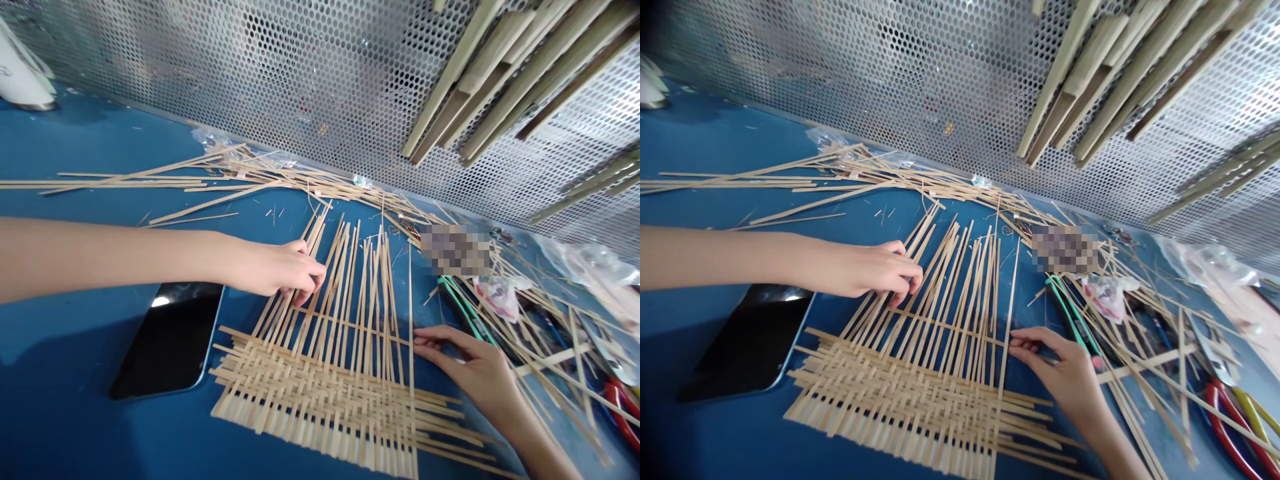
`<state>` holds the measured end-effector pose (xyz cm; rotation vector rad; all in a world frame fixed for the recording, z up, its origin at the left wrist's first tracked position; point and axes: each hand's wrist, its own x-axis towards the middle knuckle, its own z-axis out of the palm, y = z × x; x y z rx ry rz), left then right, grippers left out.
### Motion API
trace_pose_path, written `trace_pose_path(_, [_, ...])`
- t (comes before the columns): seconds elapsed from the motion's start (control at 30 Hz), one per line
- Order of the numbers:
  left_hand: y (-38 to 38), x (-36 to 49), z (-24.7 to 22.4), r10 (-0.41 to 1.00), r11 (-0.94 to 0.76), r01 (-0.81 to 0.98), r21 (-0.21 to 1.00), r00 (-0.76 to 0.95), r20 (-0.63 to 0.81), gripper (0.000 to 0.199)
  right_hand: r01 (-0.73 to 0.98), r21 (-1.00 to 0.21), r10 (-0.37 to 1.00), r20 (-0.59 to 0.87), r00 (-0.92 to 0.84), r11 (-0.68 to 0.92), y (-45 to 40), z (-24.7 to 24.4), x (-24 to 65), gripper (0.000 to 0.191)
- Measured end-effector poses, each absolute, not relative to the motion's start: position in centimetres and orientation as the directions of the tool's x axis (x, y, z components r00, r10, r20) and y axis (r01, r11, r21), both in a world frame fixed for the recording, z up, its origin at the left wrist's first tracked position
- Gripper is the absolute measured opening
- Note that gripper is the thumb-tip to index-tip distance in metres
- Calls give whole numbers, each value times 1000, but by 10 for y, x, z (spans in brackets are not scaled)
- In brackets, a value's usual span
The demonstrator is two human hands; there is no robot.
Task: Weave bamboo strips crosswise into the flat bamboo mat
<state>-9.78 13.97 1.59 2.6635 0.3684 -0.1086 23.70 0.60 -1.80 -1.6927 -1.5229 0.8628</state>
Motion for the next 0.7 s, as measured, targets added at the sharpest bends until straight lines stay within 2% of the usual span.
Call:
trace_pose_path(0.23, [139, -100, 19, 235, -886, 276, 373, 960, -153, 43, 532, -843, 995, -38, 88, -79, 6, -17, 237, 18])
trace_pose_path(0.57, [143, -103, 11, 249, -833, 236, 501, 968, -41, 41, 531, -844, 995, -31, 91, -75, 6, -17, 237, 20])
trace_pose_path(0.7, [142, -102, 12, 224, -870, 225, 439, 973, -55, 39, 533, -843, 996, -24, 85, -66, 7, -18, 238, 21])
